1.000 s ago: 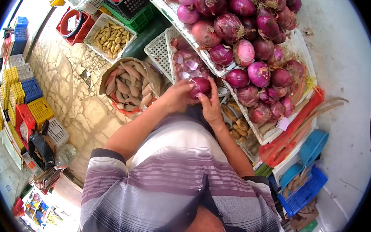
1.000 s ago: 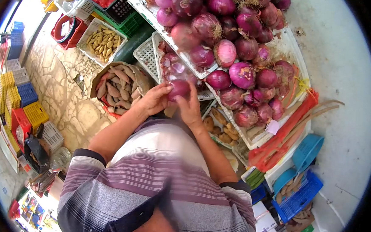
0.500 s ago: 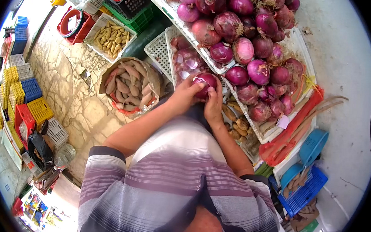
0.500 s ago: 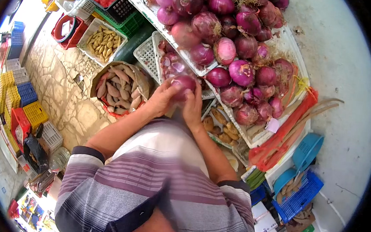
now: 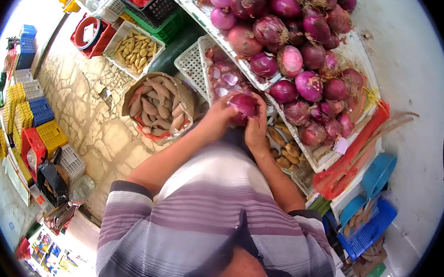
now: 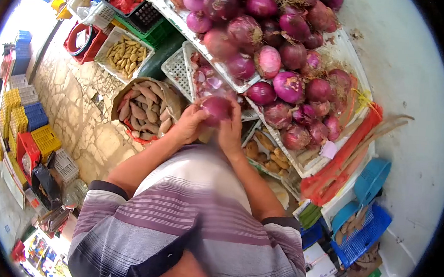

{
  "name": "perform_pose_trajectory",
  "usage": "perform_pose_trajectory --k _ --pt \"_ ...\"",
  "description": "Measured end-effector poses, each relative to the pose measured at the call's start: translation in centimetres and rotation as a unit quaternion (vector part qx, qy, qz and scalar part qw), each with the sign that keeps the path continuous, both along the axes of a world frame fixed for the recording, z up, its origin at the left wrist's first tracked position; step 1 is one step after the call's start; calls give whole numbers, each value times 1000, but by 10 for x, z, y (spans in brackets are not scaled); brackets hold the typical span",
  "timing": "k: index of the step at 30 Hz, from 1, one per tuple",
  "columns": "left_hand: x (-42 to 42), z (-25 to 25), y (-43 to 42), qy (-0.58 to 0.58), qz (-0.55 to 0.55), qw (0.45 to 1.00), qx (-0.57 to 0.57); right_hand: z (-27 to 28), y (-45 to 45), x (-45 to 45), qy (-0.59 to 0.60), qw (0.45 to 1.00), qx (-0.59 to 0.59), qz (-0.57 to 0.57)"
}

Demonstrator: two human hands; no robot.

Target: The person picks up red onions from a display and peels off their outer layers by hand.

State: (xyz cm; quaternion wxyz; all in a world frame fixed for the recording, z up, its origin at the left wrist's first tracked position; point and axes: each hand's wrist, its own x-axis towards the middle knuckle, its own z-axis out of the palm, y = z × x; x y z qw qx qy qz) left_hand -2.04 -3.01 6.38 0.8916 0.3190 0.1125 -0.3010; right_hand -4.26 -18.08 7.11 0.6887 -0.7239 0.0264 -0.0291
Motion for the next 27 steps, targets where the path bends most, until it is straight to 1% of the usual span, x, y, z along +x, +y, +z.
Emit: perform_pose_trajectory --k 1,4,8,10,11,12,14,15,16,18,19,20,21,23,25,27 --pt "0 0 -5 0 19 1000 -5 -2 0 -2 -7 1000 9 4" --pt "0 6 -9 47 60 996 -37 7 2 -5 11 999 -37 6" --pt "-3 -12 -5 81 87 992 -48 10 7 -9 4 997 -73 28" --pt "0 -1 -7 94 88 991 -47 13 10 -9 14 997 -64 33" --pt "-1 -7 -9 10 79 996 41 16 8 -9 18 997 -65 32" --pt "-1 -12 -10 -75 70 987 126 21 5 -7 18 997 -70 31" --pt "-3 -20 -9 -62 68 984 156 25 9 -8 21 997 -69 36" --pt "2 -12 -6 34 75 992 99 22 12 -8 16 997 -73 37" --pt "6 -7 -5 128 84 987 41 17 12 -9 10 996 -77 38" --pt "6 -7 -5 145 97 984 36 7 7 -14 1 995 -94 36" --pt "6 -7 -6 149 91 984 28 2 6 -15 -30 992 -123 27" --pt "8 -7 -9 151 84 985 21 0 2 -15 -12 991 -135 23" --pt "6 -14 -13 177 83 980 31 -3 0 -15 5 989 -144 20" --pt "-2 -46 -16 156 86 983 50 -12 3 -19 24 989 -144 16" --pt "-2 -44 -17 146 93 983 61 -19 1 -17 20 991 -135 6" --pt "-5 -36 -24 149 103 982 58 -18 1 -16 53 991 -120 -15"
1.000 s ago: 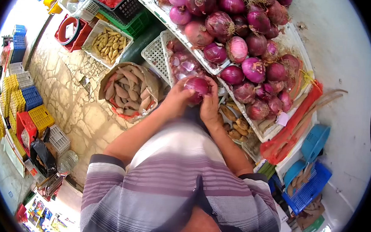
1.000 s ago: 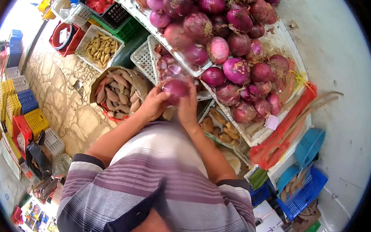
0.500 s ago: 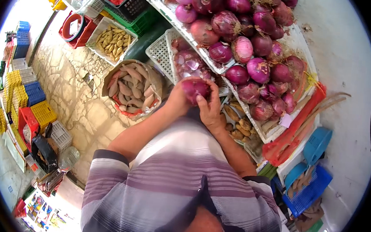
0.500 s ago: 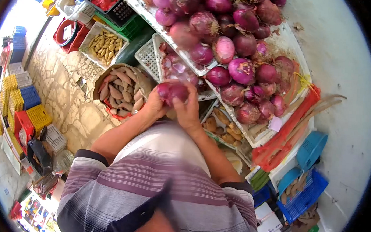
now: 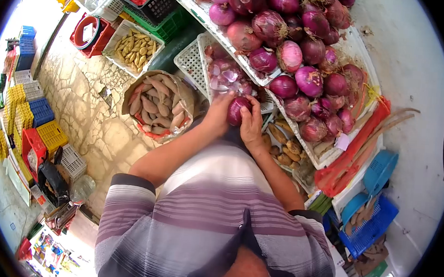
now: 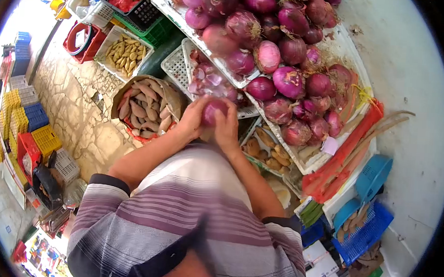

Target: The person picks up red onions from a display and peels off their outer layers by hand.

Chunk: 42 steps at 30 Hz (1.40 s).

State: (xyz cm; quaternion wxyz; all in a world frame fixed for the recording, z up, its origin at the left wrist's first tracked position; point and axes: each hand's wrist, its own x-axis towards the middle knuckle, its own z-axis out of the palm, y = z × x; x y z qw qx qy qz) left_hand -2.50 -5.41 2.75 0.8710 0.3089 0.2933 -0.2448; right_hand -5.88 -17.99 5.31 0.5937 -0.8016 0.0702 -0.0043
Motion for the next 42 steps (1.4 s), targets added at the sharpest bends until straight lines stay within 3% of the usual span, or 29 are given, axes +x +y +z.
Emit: perform_pose_trajectory --k 4,8,11,24,30,36,39,42 --pt "3 5 13 45 -62 990 -120 -2 0 2 23 997 69 -30" --pt "5 15 19 -43 -114 978 -170 -5 -11 4 -15 999 47 -24" --pt "7 22 24 -51 -150 977 -144 -2 -14 2 -10 999 46 -8" --pt "8 19 21 -63 -110 988 -88 38 -3 13 33 996 65 53" --pt "6 15 19 -46 -54 992 -101 29 -2 11 -49 987 -94 124" --pt "3 20 16 11 -11 988 -151 34 2 11 -27 992 -53 112" --pt "2 22 15 8 12 989 -149 32 6 13 -84 990 -87 77" --pt "1 22 14 5 10 984 -176 35 5 9 0 995 -67 76"
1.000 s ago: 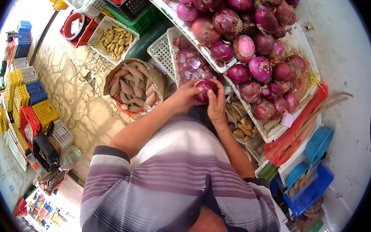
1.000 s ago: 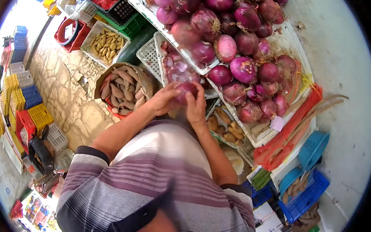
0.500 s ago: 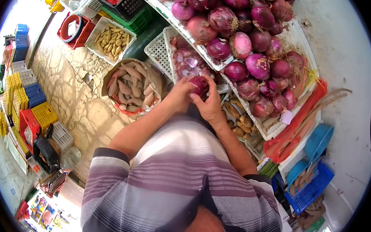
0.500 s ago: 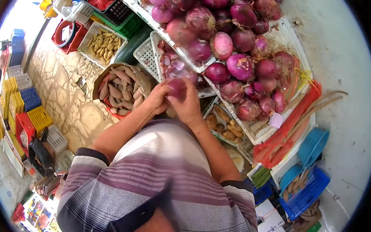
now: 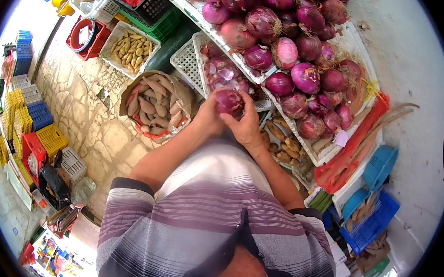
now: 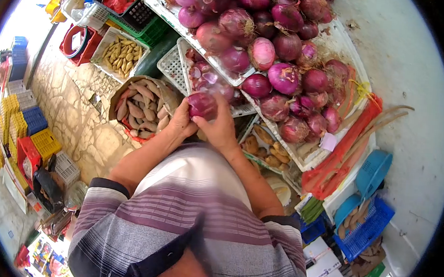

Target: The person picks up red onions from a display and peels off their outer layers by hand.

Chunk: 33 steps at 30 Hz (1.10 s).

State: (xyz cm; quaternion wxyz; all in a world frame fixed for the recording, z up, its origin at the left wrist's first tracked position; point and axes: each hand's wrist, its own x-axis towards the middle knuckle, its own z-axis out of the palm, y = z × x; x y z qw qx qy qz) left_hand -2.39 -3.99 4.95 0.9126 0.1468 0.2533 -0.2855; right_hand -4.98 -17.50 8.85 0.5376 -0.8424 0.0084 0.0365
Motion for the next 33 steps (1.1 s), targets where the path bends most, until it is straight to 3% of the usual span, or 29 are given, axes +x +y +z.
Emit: perform_pose_trajectory --k 7,9,11,13,15,19,20,23,25,27,33 --pt "1 -30 4 23 -41 999 23 -12 -5 -6 -9 998 5 60" --pt "0 -21 9 -7 -42 999 1 -21 -4 -9 38 993 104 45" --pt "-1 -28 5 -26 -34 994 103 -21 -3 -13 64 982 177 32" --pt "0 -31 2 -27 -26 995 94 -25 -10 -16 79 980 179 30" --pt "0 -46 3 -83 -35 991 96 -36 -24 -13 63 989 120 66" --pt "6 -36 6 -70 6 997 27 -27 -24 -2 100 979 170 56" --pt "9 -62 -6 -48 30 998 38 -31 -25 1 93 980 159 69" --pt "17 -46 -6 -14 26 987 156 -35 -30 12 82 987 90 102" --pt "19 -55 -6 -105 5 945 310 -35 -30 15 99 982 108 115" --pt "19 -39 -3 -63 -35 921 382 -39 -35 16 63 990 14 127" --pt "36 -74 -23 22 -6 950 312 -9 -25 30 47 976 -33 209"
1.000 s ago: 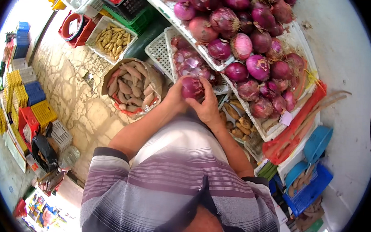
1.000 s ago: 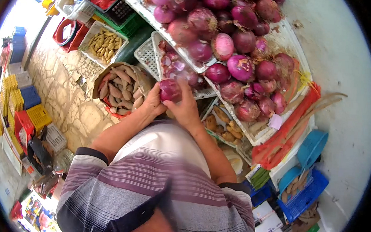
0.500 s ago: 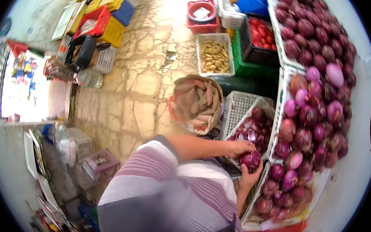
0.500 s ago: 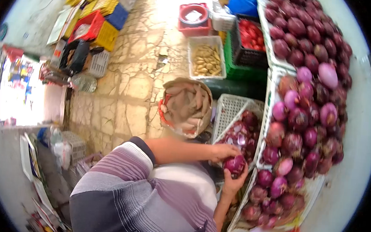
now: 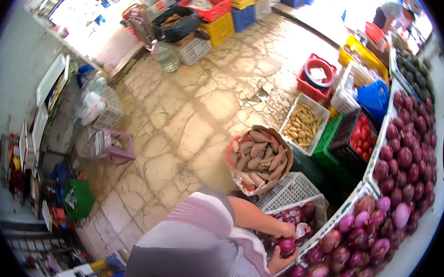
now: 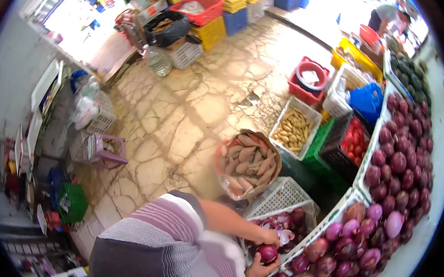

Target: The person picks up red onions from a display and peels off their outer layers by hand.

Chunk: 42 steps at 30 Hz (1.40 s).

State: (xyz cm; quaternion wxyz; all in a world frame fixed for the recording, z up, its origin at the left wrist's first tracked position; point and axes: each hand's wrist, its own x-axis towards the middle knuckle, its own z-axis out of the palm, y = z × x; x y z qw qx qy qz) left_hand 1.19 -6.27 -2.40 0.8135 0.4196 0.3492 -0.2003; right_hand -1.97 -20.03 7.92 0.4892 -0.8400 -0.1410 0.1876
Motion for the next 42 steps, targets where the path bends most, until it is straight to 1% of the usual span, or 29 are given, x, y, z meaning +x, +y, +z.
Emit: perform_pose_trajectory --k 1,2,3,4,5,7,8,9,10,11,12,13,14,15,16,17,18,20,22,23,26,28,29,32,33,34,35,38,42 --pt "-3 14 6 11 10 1000 -27 3 -2 6 -86 993 -53 65" --pt "3 -6 -1 20 18 999 -46 3 -2 7 -66 996 -14 61" --pt "5 -8 -4 20 26 998 -58 1 -1 8 -21 999 11 40" --pt "1 11 3 20 33 997 -70 -4 -6 12 25 999 34 19" --pt "-6 38 11 7 14 998 -57 -24 -22 22 26 999 30 22" --pt "6 42 9 63 -4 996 -65 -72 -54 46 27 999 17 23" --pt "10 43 3 92 -20 993 -74 -69 -50 46 14 999 18 22" --pt "0 61 11 38 -37 983 -174 -56 -44 42 1 1000 12 14" --pt "-9 80 23 -13 -66 958 -280 -37 -37 35 -13 1000 -3 -7" --pt "-2 67 12 38 -71 968 -239 -19 -27 32 -22 999 25 26" --pt "-4 72 11 8 -90 967 -238 -3 -14 36 -34 997 46 47" --pt "-5 78 11 -22 -107 965 -238 8 -15 34 -34 999 21 30" --pt "-2 62 9 -12 -52 956 -289 14 -7 40 -21 999 24 38" --pt "0 69 3 -7 -24 962 -271 31 -1 42 0 997 66 34" --pt "4 78 9 -16 0 970 -242 13 -11 46 13 996 92 5" --pt "6 77 13 -29 19 964 -263 29 -4 48 -1 998 67 4" --pt "9 70 16 -67 9 948 -310 24 -6 49 -36 996 82 4" --pt "12 97 28 -49 7 960 -276 30 -4 46 -72 993 91 -11" --pt "13 83 22 -72 37 958 -276 27 -6 44 -87 989 118 -9" --pt "14 82 20 -50 34 958 -281 28 -8 43 -94 987 125 -20" --pt "20 84 17 -47 12 948 -315 31 -9 39 -99 983 146 -58" --pt "15 38 8 -199 -72 964 -159 35 -10 36 -82 979 158 -96" --pt "14 35 8 -209 -87 964 -138 34 -11 35 -97 980 146 -98" --pt "20 70 6 -152 -49 976 -150 42 -8 33 -82 977 152 -126" --pt "23 91 11 -113 -38 972 -205 42 -5 31 -69 972 168 -148" --pt "23 100 13 -73 -27 963 -258 41 -2 29 -56 967 185 -168" --pt "22 100 13 -69 -31 964 -256 40 -1 28 -43 960 201 -189" --pt "21 98 16 -62 -40 968 -242 37 -5 32 -192 969 73 -134" --pt "25 102 24 -58 -45 971 -228 33 0 31 -231 962 13 -147"
